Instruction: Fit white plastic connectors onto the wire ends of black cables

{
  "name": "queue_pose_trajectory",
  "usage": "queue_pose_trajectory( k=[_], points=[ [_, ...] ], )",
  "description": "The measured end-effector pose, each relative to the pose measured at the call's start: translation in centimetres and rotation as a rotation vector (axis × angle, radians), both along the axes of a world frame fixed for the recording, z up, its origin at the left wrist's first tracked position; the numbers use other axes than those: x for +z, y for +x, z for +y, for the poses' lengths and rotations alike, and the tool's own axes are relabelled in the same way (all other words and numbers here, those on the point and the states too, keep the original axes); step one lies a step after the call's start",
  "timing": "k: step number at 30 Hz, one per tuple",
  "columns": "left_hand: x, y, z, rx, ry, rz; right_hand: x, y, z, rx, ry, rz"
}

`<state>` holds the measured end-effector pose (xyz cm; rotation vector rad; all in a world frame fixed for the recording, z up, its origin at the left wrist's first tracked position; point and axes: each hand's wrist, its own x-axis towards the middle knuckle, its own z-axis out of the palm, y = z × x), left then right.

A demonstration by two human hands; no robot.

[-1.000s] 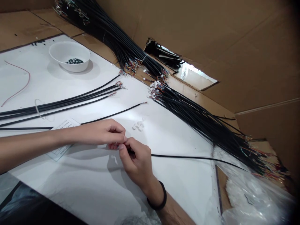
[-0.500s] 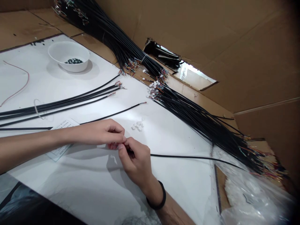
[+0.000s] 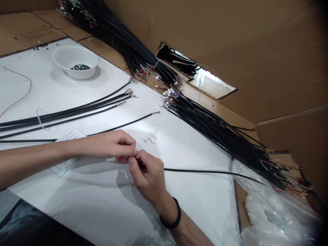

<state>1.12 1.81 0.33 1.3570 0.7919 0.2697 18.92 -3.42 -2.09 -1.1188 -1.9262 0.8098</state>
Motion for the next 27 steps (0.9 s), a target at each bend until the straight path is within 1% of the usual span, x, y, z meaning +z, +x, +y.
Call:
queue_pose_trajectory(
  k=[8,19,27],
  points=[
    [0.03,0.05,0.08,-0.009,0.01,0.007,-0.05,-0.02,0.08,0.004,0.005,-0.006],
    [-0.04,0.1,0.08,0.003,0.005,0.002,-0.01,-0.07,0.06,0.006,-0.033,-0.008],
    [0.18,0.16,0.12,-0.001,0.007,0.011,0.07,-0.08,0.13,0.011,-0.035,-0.013]
  ],
)
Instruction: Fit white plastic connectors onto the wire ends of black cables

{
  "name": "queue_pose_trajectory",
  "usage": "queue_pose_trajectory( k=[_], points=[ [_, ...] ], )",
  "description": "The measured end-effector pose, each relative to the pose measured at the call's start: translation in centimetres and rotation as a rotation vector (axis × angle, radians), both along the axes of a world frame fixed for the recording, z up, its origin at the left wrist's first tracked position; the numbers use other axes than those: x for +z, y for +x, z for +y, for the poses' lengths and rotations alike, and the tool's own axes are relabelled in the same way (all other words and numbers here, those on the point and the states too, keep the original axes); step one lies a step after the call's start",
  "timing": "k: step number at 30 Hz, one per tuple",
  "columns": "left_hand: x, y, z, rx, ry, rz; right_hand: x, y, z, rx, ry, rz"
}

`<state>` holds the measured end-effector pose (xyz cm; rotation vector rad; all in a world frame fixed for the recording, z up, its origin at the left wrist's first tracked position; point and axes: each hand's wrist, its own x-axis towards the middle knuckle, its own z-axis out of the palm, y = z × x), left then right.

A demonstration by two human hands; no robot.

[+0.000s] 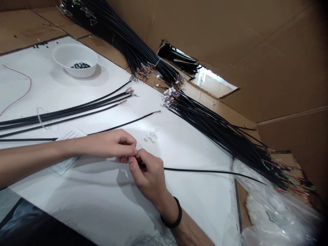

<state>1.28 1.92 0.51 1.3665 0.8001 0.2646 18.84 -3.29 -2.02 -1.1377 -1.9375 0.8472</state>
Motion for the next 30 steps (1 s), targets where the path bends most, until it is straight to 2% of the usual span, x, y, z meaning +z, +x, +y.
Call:
queue_pose_trajectory(
  k=[20,30],
  points=[
    [-0.15,-0.16,0.03,-0.042,0.031,0.006,0.01,0.05,-0.06,0.012,-0.014,-0.029],
    [0.07,-0.06,-0.06,-0.021,0.021,0.021,0.05,0.02,0.01,0.008,-0.019,-0.039]
  ],
)
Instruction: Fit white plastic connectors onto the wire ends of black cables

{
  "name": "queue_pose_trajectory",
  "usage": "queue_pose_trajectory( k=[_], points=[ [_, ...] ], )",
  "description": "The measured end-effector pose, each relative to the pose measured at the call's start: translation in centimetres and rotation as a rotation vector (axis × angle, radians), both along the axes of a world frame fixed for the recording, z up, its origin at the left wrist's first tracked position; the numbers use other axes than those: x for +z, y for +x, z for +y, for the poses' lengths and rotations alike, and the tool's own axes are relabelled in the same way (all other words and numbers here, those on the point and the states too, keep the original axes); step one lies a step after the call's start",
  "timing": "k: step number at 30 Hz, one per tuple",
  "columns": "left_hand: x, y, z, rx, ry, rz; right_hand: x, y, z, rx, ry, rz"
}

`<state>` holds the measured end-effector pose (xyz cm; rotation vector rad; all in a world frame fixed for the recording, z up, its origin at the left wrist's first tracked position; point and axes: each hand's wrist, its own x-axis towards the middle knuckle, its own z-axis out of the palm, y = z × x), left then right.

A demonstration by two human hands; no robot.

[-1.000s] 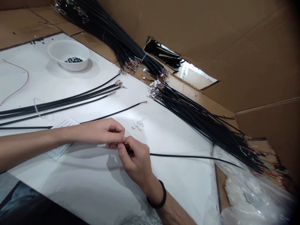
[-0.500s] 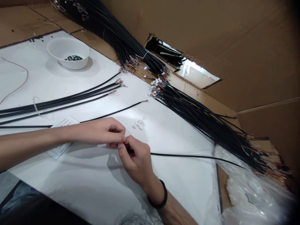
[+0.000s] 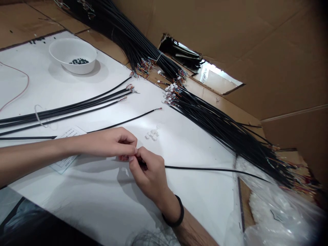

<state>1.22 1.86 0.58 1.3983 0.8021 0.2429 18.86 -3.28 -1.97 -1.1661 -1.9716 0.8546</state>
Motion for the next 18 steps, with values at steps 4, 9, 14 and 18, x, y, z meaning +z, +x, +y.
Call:
queue_pose_trajectory(
  k=[4,9,14,18],
  points=[
    [0.04,0.02,0.07,-0.002,-0.003,0.004,-0.03,0.02,-0.05,-0.001,-0.004,-0.002],
    [0.11,0.0,0.08,-0.011,-0.011,0.013,-0.05,-0.01,0.0,0.003,-0.002,0.001],
    [0.12,-0.03,0.13,-0.016,-0.004,0.029,0.02,0.0,0.0,0.007,0.0,-0.02],
    [0.05,-0.09,0.2,-0.022,-0.001,0.033,0.01,0.02,-0.02,0.007,0.002,-0.026]
  ],
)
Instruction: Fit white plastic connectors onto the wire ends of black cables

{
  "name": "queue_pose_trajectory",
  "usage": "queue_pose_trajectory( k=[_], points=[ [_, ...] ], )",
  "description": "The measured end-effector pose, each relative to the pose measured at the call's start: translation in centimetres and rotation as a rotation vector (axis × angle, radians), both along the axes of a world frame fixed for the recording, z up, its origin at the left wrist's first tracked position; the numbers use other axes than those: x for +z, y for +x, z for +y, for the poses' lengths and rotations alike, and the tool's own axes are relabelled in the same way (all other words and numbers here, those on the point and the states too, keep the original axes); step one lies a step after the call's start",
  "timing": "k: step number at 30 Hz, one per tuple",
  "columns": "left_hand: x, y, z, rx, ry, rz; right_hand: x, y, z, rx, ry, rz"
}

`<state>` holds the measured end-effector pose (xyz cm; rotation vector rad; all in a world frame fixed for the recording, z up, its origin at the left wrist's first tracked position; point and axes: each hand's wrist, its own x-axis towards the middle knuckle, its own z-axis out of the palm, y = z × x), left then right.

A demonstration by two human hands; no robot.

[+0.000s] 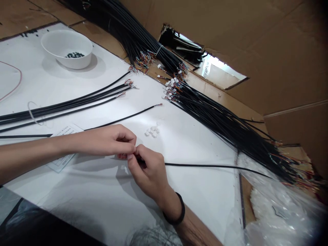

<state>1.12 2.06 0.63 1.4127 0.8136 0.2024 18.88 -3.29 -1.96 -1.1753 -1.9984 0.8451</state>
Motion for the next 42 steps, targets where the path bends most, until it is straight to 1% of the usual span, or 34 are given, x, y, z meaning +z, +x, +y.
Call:
queue_pose_trajectory(
  k=[30,42],
  points=[
    [0.38,0.1,0.03,-0.005,-0.005,0.027,-0.07,-0.04,0.11,0.016,0.015,0.021],
    [0.35,0.17,-0.17,-0.002,0.06,0.035,-0.12,-0.11,0.14,0.014,0.033,0.011]
  ],
)
